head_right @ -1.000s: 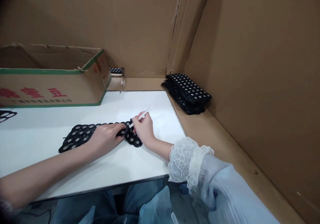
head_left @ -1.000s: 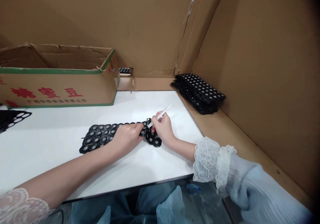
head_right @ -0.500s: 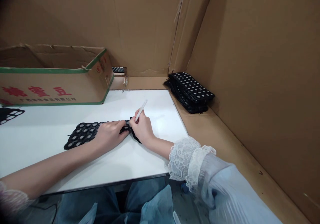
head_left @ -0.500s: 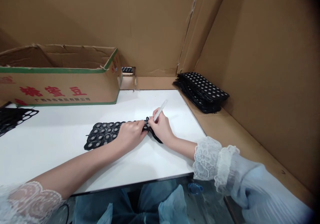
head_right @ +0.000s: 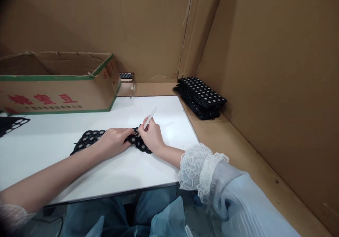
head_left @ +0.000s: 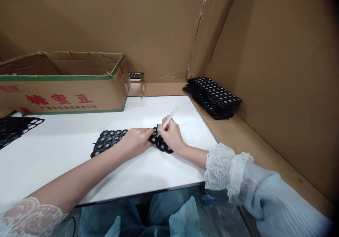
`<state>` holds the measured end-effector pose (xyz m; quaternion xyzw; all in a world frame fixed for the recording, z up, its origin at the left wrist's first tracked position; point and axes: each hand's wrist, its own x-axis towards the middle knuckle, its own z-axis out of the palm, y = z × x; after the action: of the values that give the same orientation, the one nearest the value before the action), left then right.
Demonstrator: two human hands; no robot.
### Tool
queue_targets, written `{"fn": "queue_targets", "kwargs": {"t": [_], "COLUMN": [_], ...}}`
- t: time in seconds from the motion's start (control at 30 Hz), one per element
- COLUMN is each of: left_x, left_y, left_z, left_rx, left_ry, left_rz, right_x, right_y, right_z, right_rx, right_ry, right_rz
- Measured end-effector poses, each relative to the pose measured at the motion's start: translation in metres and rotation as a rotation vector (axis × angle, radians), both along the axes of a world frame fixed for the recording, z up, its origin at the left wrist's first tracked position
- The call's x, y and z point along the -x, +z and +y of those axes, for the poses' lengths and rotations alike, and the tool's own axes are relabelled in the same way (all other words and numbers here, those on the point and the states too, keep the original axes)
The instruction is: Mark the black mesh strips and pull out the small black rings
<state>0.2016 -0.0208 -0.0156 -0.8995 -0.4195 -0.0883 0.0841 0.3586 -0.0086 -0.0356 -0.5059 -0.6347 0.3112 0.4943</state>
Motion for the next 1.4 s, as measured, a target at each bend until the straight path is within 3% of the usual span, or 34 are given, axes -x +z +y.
{"fn": "queue_targets", "kwargs": {"t": [0.13,0.3,0.53,0.77,1.13,1.4], "left_x": [0.004,0.002,0.002,0.005,-0.003,-0.012], "left_y": [0.005,0.003,0.001,0.003,-0.004,-0.008], "left_z": [0.000,-0.001,0.000,0.002,-0.002,-0.010], "left_rx": [-0.001,-0.063,-0.118,-0.136,-0.198,-0.231], "left_ry": [-0.181,-0.216,-0.210,-0.315,-0.212,-0.015], "left_rz": [0.086,0.129,0.155,0.202,0.127,-0.016], "right_x": [-0.002,-0.006,-0.005,-0.004,-0.003,-0.004], "right_y": [0.002,0.005,0.003,0.004,0.000,0.001], "right_z": [0.001,-0.002,-0.007,-0.012,-0.009,-0.008], "right_rx": [0.066,0.182,0.237,0.188,0.153,0.040], "right_ry": [-0.046,-0.005,0.010,0.044,0.060,0.090], "right_rz": [0.183,0.362,0.319,0.261,0.244,0.048]}}
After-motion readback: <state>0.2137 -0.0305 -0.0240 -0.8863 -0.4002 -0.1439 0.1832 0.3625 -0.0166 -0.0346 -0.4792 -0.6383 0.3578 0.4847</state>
